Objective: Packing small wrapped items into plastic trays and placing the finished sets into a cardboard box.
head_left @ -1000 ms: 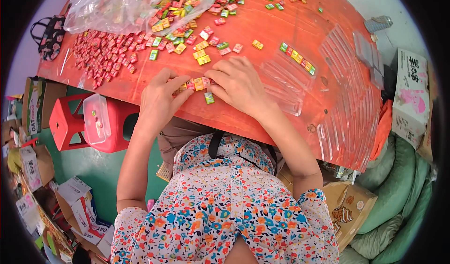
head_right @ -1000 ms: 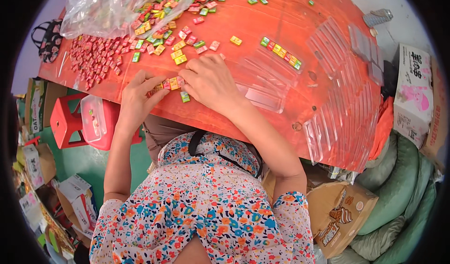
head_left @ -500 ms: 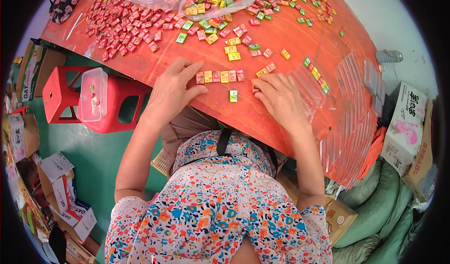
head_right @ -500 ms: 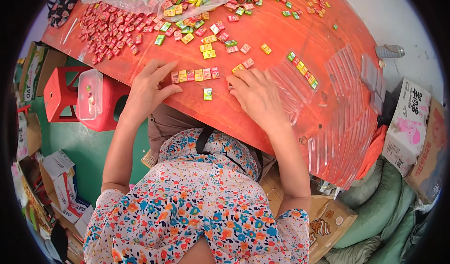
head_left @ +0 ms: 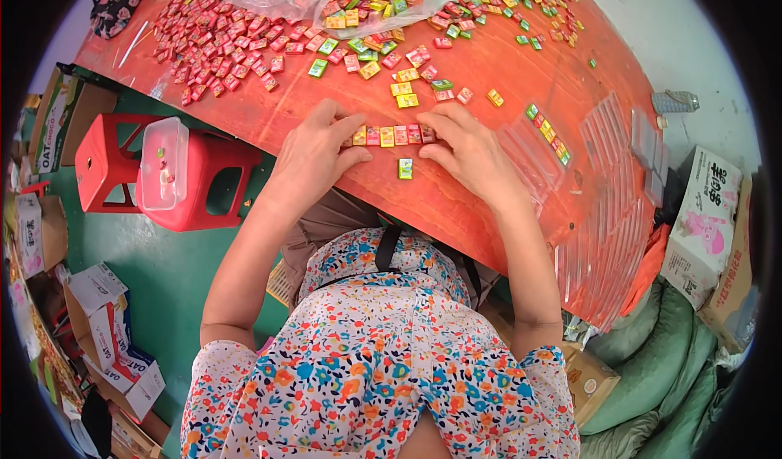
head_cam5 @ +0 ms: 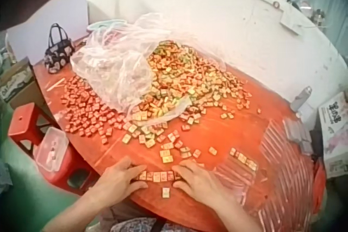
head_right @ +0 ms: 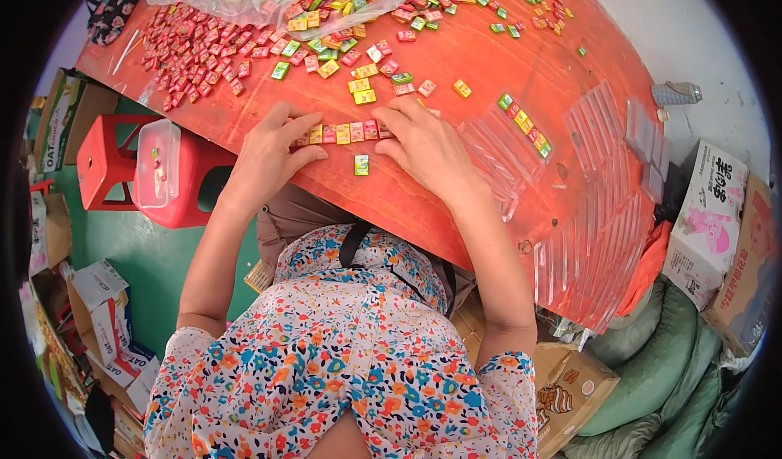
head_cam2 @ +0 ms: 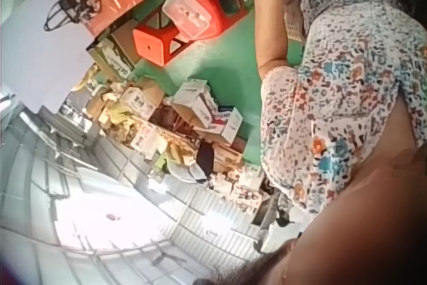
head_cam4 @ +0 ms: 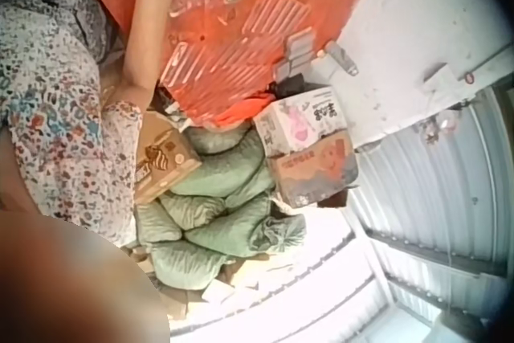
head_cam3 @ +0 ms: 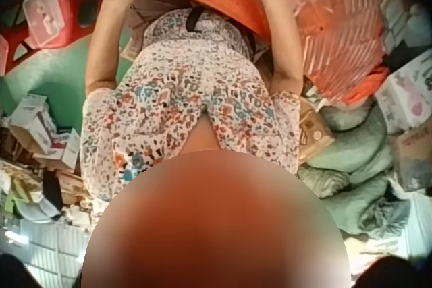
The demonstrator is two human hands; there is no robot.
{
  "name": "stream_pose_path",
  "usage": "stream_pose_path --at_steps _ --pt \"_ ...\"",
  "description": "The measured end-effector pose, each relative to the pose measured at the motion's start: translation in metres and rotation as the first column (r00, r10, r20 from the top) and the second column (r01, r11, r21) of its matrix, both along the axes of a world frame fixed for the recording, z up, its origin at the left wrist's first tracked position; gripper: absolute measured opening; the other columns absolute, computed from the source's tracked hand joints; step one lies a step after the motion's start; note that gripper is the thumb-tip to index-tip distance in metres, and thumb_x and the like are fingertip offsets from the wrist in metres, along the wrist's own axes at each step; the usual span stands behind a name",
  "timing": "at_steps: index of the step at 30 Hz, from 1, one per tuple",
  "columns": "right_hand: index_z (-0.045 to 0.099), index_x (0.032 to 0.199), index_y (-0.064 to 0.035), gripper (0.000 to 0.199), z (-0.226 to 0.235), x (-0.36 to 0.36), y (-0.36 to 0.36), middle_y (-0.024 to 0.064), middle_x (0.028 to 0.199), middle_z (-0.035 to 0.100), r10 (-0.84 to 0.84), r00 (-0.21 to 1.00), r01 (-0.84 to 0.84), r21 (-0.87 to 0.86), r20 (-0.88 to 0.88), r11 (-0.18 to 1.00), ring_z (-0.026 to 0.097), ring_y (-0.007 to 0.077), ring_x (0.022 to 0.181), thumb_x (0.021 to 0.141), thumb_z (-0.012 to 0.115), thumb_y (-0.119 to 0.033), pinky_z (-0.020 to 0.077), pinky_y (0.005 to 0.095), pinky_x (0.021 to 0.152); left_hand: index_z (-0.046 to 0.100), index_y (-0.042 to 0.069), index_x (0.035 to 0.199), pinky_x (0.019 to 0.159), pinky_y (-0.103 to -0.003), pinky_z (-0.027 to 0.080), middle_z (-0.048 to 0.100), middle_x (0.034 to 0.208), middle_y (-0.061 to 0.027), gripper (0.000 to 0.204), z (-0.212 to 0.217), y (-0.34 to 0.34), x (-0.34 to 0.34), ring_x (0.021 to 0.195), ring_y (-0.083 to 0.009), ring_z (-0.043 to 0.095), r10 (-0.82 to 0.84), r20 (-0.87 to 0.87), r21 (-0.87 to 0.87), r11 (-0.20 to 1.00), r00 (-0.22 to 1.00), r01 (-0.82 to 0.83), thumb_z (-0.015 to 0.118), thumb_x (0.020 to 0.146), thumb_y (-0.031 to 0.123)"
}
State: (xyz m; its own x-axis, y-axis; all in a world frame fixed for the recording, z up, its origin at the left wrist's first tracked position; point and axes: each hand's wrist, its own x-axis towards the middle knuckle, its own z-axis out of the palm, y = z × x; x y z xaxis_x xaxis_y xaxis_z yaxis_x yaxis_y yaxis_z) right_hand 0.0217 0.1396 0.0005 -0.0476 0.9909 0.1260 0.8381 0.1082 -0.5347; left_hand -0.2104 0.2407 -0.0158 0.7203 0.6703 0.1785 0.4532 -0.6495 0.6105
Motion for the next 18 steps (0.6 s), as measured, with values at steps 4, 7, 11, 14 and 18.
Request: stream_pose_path --at_steps 4,7,11,14,18 --pt "0.065 0.118 -0.0057 0.037 -0.013 -0.003 0.004 0.0102 0.112 0.061 0.042 0.992 -0.051 0.070 0.123 0.996 0.063 0.0304 0.103 0.085 0.072 -0.020 0.0532 0.0416 0.086 0.070 0.001 0.112 0.073 -0.038 0.051 0.060 0.096 -0.0131 0.034 0.000 0.000 0.010 0.083 -0.0289 0.063 -0.008 -0.015 -0.015 1.000 1.000 0.008 0.077 0.081 0.015" --pt "0.066 0.113 -0.0045 0.032 -0.017 -0.004 0.003 0.0111 0.110 0.061 0.023 0.992 -0.034 0.090 0.121 0.995 0.063 0.0306 0.102 0.085 0.071 -0.020 0.0530 0.0419 0.085 0.071 0.001 0.109 0.067 -0.035 0.051 0.059 0.093 -0.0119 0.029 -0.002 0.002 0.013 0.076 -0.0254 0.062 -0.058 0.027 0.004 0.998 0.998 0.058 0.076 0.083 0.011" --pt "0.066 0.113 -0.0042 0.032 -0.002 0.012 -0.030 0.0116 0.110 0.062 -0.139 0.981 0.111 0.197 0.132 0.974 0.064 0.0306 0.102 0.086 0.072 -0.018 0.0532 0.0412 0.085 0.071 0.004 0.104 0.066 -0.040 0.053 0.060 0.090 -0.0120 0.027 0.011 -0.002 0.048 0.076 -0.0286 0.065 -0.125 0.095 -0.066 0.989 0.988 0.131 0.077 0.082 0.018" --pt "0.066 0.112 -0.0034 0.032 0.009 0.042 -0.065 0.0120 0.109 0.063 -0.281 0.954 0.253 0.225 0.104 0.941 0.064 0.0313 0.099 0.085 0.074 -0.017 0.0534 0.0402 0.084 0.072 0.002 0.107 0.066 -0.034 0.052 0.060 0.092 -0.0102 0.027 0.012 -0.006 0.101 0.076 -0.0240 0.064 -0.331 0.185 0.094 0.943 0.925 0.318 0.077 0.082 0.011" --pt "0.067 0.107 -0.0035 0.028 0.006 0.084 -0.104 0.0129 0.104 0.063 -0.460 0.888 0.444 0.223 0.025 0.868 0.065 0.0338 0.092 0.083 0.075 -0.015 0.0536 0.0426 0.078 0.072 0.007 0.100 0.075 -0.043 0.053 0.062 0.097 -0.0117 0.023 0.012 -0.012 0.179 0.087 -0.0321 0.066 -0.478 0.141 0.087 0.878 0.867 0.471 0.074 0.083 0.021"
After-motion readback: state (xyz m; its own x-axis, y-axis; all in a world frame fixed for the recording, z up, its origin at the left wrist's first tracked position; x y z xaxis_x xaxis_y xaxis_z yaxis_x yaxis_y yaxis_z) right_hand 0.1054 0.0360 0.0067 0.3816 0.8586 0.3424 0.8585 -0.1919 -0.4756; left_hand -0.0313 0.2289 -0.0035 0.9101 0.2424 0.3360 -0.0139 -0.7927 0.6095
